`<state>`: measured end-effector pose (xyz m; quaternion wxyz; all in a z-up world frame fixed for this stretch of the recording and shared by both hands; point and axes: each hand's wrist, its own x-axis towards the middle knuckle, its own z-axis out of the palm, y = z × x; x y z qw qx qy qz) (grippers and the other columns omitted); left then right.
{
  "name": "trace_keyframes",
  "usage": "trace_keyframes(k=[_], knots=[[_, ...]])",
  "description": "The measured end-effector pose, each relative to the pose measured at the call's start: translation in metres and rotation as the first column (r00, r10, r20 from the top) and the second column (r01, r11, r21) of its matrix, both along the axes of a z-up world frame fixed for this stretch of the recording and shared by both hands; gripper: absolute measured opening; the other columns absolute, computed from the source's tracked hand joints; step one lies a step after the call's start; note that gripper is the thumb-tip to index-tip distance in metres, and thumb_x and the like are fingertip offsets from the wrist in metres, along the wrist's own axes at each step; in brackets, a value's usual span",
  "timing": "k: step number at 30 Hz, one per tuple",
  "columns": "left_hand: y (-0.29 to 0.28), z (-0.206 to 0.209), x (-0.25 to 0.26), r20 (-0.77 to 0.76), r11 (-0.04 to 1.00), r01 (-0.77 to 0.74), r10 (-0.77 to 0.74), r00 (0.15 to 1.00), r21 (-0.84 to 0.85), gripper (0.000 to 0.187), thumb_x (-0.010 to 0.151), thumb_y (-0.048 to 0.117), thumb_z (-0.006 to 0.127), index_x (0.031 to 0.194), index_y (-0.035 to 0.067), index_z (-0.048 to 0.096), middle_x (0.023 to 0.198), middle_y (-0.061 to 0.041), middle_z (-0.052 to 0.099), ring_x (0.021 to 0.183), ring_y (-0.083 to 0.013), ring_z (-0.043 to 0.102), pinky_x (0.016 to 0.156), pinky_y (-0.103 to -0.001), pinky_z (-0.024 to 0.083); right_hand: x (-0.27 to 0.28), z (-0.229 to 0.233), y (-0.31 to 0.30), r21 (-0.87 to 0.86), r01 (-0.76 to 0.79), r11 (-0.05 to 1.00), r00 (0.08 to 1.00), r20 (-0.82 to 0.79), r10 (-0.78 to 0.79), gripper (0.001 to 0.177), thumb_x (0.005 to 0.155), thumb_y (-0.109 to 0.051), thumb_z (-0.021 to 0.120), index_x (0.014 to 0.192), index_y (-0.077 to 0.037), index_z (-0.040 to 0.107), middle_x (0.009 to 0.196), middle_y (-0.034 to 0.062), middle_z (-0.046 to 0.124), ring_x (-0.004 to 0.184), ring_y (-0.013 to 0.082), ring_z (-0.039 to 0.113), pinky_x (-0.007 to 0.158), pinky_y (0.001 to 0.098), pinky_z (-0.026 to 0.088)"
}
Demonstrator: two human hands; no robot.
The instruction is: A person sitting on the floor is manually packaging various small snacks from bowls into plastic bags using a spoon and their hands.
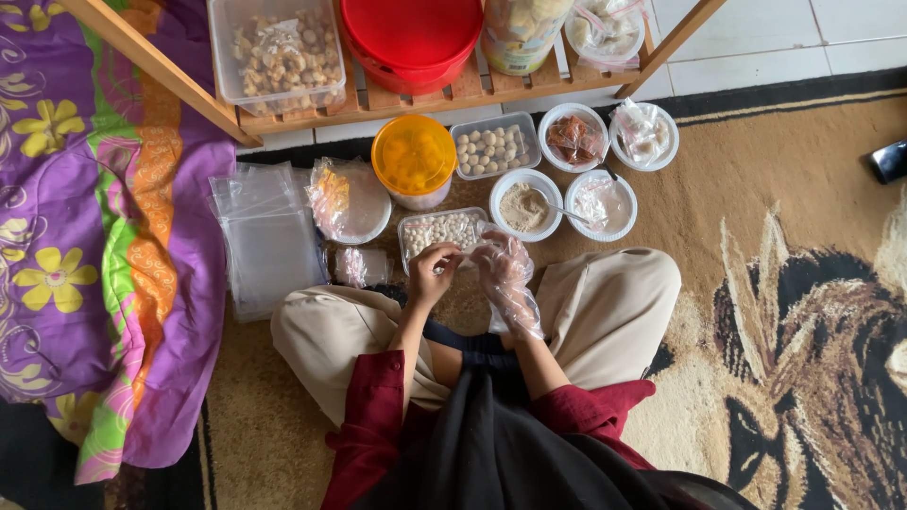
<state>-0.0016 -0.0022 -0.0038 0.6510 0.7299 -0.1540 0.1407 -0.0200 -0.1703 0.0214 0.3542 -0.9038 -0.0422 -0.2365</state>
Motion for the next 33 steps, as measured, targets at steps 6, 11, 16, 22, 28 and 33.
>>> trace_keyframes(k=[6,11,16,22,28,33], knots=[[0.002,0.016,0.001,-0.053,0.998,0.001,-0.004,0.999,-0.059,0.005,0.087,0.0,0.079,0.09,0.004,0.079,0.088,-0.014,0.076,0.07,-0.0225,0.074,0.057,-0.03,0.061,0.002,0.004,-0.004,0.003,-0.016,1.0,1.0,0.009,0.016,0.01,0.082,-0.028,0.08,0.08,-0.031,0.071,0.113,-0.0046,0.07,0.098,0.0268,0.07,0.073,0.0438,0.058],[0.003,0.015,0.0,-0.051,0.999,0.019,-0.021,0.998,-0.033,0.006,0.085,0.001,0.081,0.09,0.004,0.08,0.086,-0.014,0.075,0.072,-0.0263,0.075,0.057,-0.031,0.062,0.0,-0.002,-0.001,-0.011,-0.04,0.999,0.999,0.028,0.04,0.013,0.08,-0.025,0.08,0.076,-0.032,0.07,0.115,-0.0059,0.069,0.1,0.026,0.069,0.074,0.0427,0.058],[0.0,0.011,-0.001,-0.043,0.999,0.03,-0.031,0.999,-0.023,0.006,0.086,0.0,0.08,0.09,0.003,0.079,0.087,-0.015,0.075,0.074,-0.0286,0.075,0.059,-0.033,0.062,0.0,0.002,0.0,-0.008,-0.032,0.999,0.999,0.035,0.033,0.014,0.078,-0.021,0.078,0.073,-0.032,0.069,0.114,-0.0068,0.068,0.1,0.0254,0.069,0.075,0.0418,0.058],[0.001,0.019,0.002,0.018,0.995,0.036,-0.038,0.999,0.096,0.006,0.09,-0.001,0.071,0.093,0.004,0.073,0.088,-0.013,0.073,0.075,-0.0288,0.073,0.063,-0.035,0.062,0.004,0.018,0.007,-0.062,-0.047,0.997,0.997,0.057,0.05,0.012,0.079,-0.022,0.08,0.076,-0.029,0.07,0.119,-0.0038,0.068,0.104,0.0296,0.068,0.075,0.0452,0.058],[0.006,0.047,0.013,0.127,0.972,-0.023,-0.007,0.992,0.233,0.008,0.09,0.001,0.07,0.093,0.008,0.071,0.087,-0.009,0.072,0.078,-0.028,0.073,0.069,-0.037,0.061,0.023,0.058,0.008,-0.103,-0.052,0.993,0.991,0.117,0.064,0.018,0.081,-0.02,0.08,0.068,-0.023,0.068,0.118,0.0003,0.067,0.109,0.0306,0.065,0.075,0.0394,0.056],[0.017,0.086,0.014,0.18,0.972,-0.054,0.013,0.984,0.227,0.007,0.092,0.008,0.072,0.09,0.014,0.073,0.087,-0.001,0.074,0.079,-0.0225,0.073,0.074,-0.034,0.058,0.023,0.106,-0.006,-0.095,-0.117,0.989,0.968,0.213,0.135,0.017,0.084,-0.023,0.079,0.069,-0.024,0.07,0.12,0.002,0.067,0.111,0.0305,0.065,0.083,0.0427,0.056]])
